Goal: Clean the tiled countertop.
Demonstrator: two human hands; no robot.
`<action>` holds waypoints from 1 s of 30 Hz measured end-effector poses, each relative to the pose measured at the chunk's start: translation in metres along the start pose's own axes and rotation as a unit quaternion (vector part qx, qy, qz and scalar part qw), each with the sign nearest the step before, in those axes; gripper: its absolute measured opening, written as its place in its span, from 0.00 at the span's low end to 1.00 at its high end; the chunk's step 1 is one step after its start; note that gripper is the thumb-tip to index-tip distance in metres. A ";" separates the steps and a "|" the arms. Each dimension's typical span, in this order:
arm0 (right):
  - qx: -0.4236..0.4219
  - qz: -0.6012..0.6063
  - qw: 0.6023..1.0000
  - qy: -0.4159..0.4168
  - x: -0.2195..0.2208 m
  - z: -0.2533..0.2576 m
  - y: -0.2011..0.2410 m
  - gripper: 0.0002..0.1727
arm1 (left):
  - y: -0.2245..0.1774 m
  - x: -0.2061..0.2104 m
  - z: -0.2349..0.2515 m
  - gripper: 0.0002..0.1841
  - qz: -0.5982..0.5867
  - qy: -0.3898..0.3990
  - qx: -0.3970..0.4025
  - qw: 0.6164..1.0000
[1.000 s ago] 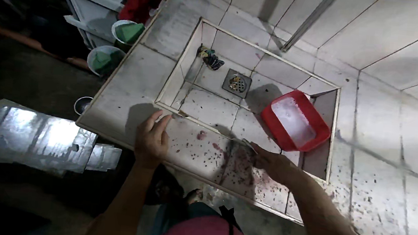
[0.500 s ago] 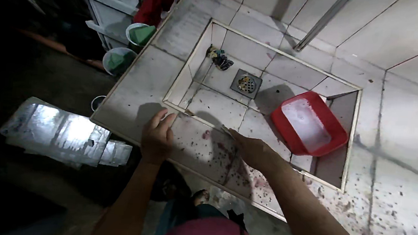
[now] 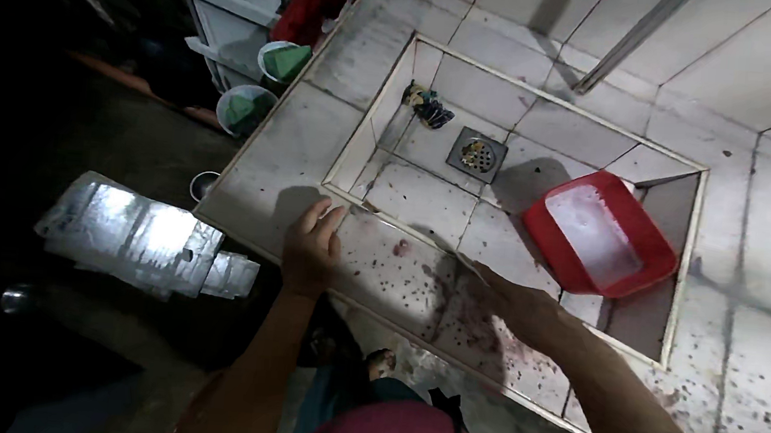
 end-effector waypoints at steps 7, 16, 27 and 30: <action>0.012 -0.019 0.999 0.044 0.027 0.042 0.104 0.31 | 0.000 0.001 0.003 0.20 0.011 0.018 -0.008 1.000; 0.021 -0.036 0.999 0.000 0.016 0.070 0.129 0.32 | -0.001 -0.004 0.003 0.20 -0.007 -0.015 0.005 1.000; 0.070 0.016 0.996 -0.043 0.036 0.092 0.196 0.27 | 0.036 -0.031 0.007 0.21 -0.337 0.068 0.040 0.938; 0.071 -0.005 0.997 -0.036 0.049 0.088 0.222 0.32 | 0.090 -0.054 0.014 0.20 -0.303 0.067 0.019 0.950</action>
Point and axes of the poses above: each hand's wrist, its own z-axis towards the middle knuckle, its own x-axis out of the palm, y = z × x, the point moved 7 cm from there along z, towards the middle knuckle, and after that the axes turned 10 degrees about z, right-handed, at the moved point
